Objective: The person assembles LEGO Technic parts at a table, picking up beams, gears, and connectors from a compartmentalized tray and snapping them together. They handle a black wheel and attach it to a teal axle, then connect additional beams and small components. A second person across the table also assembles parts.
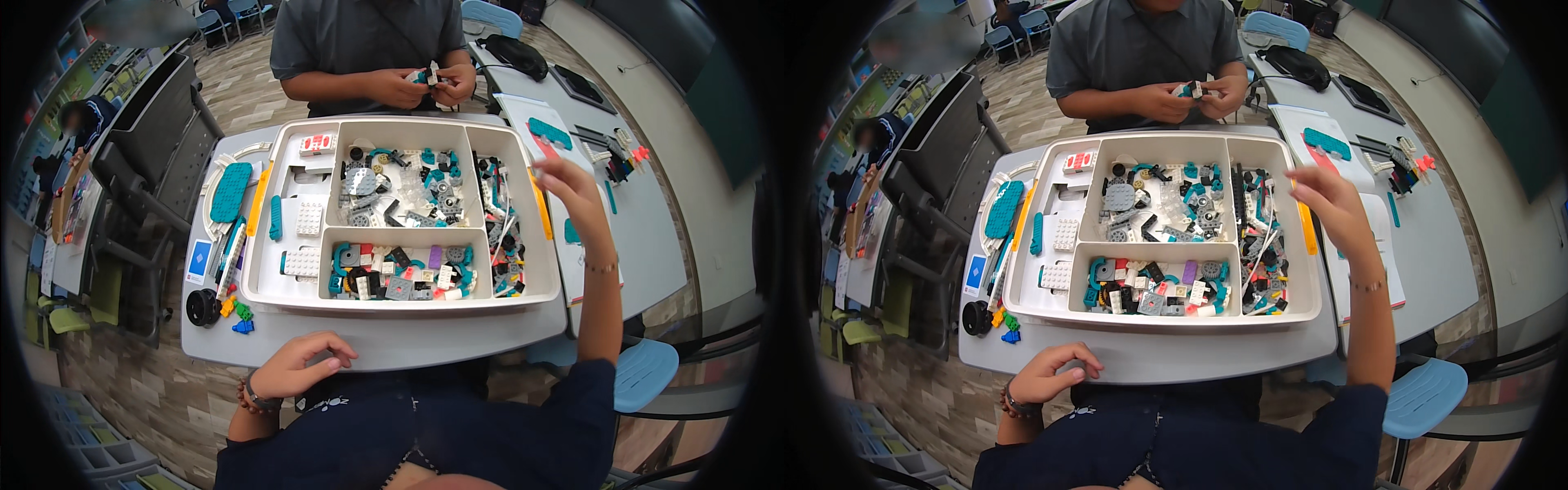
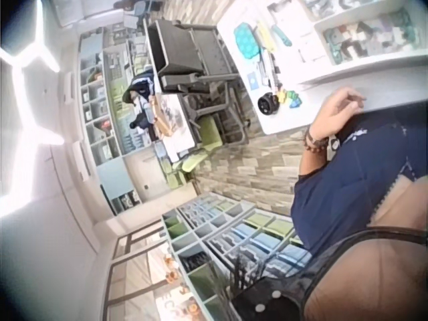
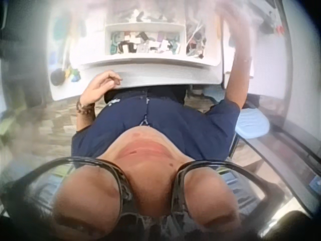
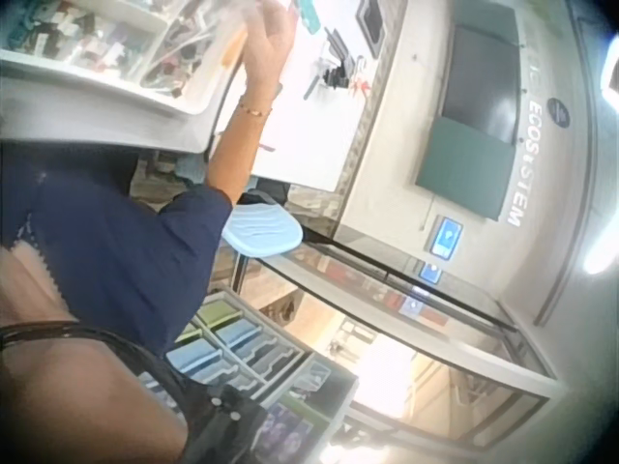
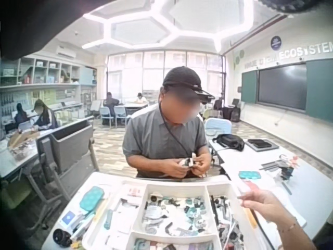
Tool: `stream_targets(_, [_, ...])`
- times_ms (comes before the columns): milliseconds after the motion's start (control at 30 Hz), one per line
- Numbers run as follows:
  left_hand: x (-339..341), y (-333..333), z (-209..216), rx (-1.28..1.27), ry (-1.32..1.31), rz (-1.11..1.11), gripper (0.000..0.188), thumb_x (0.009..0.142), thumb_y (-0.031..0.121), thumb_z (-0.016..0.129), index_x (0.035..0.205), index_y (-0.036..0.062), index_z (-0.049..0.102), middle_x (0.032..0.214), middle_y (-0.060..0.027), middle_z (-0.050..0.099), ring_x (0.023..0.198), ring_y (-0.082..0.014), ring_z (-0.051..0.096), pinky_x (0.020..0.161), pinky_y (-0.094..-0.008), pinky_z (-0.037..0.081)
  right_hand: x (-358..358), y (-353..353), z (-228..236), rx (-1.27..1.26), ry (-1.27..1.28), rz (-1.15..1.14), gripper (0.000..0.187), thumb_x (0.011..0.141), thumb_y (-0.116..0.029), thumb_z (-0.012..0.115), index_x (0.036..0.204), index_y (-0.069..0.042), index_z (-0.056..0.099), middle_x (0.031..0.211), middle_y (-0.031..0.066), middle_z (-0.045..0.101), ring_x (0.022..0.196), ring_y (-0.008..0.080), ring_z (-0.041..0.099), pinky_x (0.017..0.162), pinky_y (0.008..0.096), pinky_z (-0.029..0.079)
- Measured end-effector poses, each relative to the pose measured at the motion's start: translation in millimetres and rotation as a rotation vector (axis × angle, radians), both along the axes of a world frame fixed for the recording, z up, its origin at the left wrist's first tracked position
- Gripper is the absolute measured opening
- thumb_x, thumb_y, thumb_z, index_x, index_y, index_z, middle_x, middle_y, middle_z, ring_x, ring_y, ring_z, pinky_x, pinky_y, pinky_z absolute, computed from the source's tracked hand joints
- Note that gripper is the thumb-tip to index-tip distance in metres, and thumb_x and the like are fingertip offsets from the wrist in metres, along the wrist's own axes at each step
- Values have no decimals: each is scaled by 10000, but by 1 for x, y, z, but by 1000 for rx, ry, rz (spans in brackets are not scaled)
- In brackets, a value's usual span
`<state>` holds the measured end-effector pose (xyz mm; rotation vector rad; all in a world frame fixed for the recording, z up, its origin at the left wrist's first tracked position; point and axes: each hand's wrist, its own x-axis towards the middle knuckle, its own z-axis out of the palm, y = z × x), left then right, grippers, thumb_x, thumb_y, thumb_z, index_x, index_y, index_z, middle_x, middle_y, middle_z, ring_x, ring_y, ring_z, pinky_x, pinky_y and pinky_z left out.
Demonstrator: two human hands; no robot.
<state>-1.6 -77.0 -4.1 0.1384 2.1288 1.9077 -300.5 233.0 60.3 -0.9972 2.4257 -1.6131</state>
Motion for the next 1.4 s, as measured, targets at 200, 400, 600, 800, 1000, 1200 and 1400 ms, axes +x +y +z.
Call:
stream_targets(200, [22, -11, 1, -83, 16, 180, 202, 870, 106, 508, 1026, -5, 572, 951, -87, 590, 877, -149, 572, 811, -274, 433, -65, -92, 22, 513, 242, 156, 504, 802, -204, 587, 1275, -94, 452, 760, 53, 569, 713, 116, 538, 674, 268, 438])
stream_targets(400, [37, -17, -11, -22, -35, 316, 216, 868, 110, 504, 1045, 0, 562, 939, -71, 583, 908, -133, 549, 812, -259, 421, -131, -158, 9, 724, 146, 67, 626, 765, -161, 548, 1361, -149, 358, 713, 94, 583, 626, 178, 571, 545, 290, 448])
stream_targets(600, [39, -30, -25, -6, -32, 324, 236, 875, 116, 504, 1072, -6, 549, 953, -74, 573, 908, -128, 542, 814, -262, 424, -189, -156, -15, 635, 328, 46, 451, 787, -159, 545, 1234, -144, 491, 719, 73, 594, 609, 183, 605, 484, 301, 472])
stream_targets(800, [54, -34, -30, 51, -81, 354, 230, 880, 114, 503, 1075, 1, 544, 936, -60, 572, 905, -118, 529, 801, -249, 416, -151, -180, -2, 670, 252, -20, 292, 803, -160, 544, 1092, -121, 548, 640, 43, 557, 521, 140, 540, 410, 278, 396])
stream_targets(1000, [32, -27, -24, -62, -29, 228, 241, 868, 124, 506, 1063, -10, 552, 935, -74, 574, 899, -136, 551, 797, -262, 428, -115, -158, 3, 669, 349, -13, 522, 763, -130, 531, 1280, -144, 460, 823, 104, 634, 684, 177, 614, 588, 297, 493])
stream_targets(1200, [19, -18, -20, -128, 52, 88, 233, 860, 115, 519, 1055, -4, 562, 956, -96, 577, 887, -167, 572, 803, -281, 446, -44, -117, 14, 592, 484, 44, 601, 779, -159, 589, 1341, -155, 375, 665, 66, 512, 616, 177, 510, 582, 309, 411])
stream_targets(1400, [20, -23, -6, -221, 109, 153, 230, 854, 108, 524, 1049, -4, 567, 945, -93, 576, 873, -163, 570, 795, -280, 443, 48, -71, 55, 609, 426, 72, 528, 790, -148, 580, 1298, -132, 438, 707, 77, 564, 610, 177, 523, 599, 304, 427])
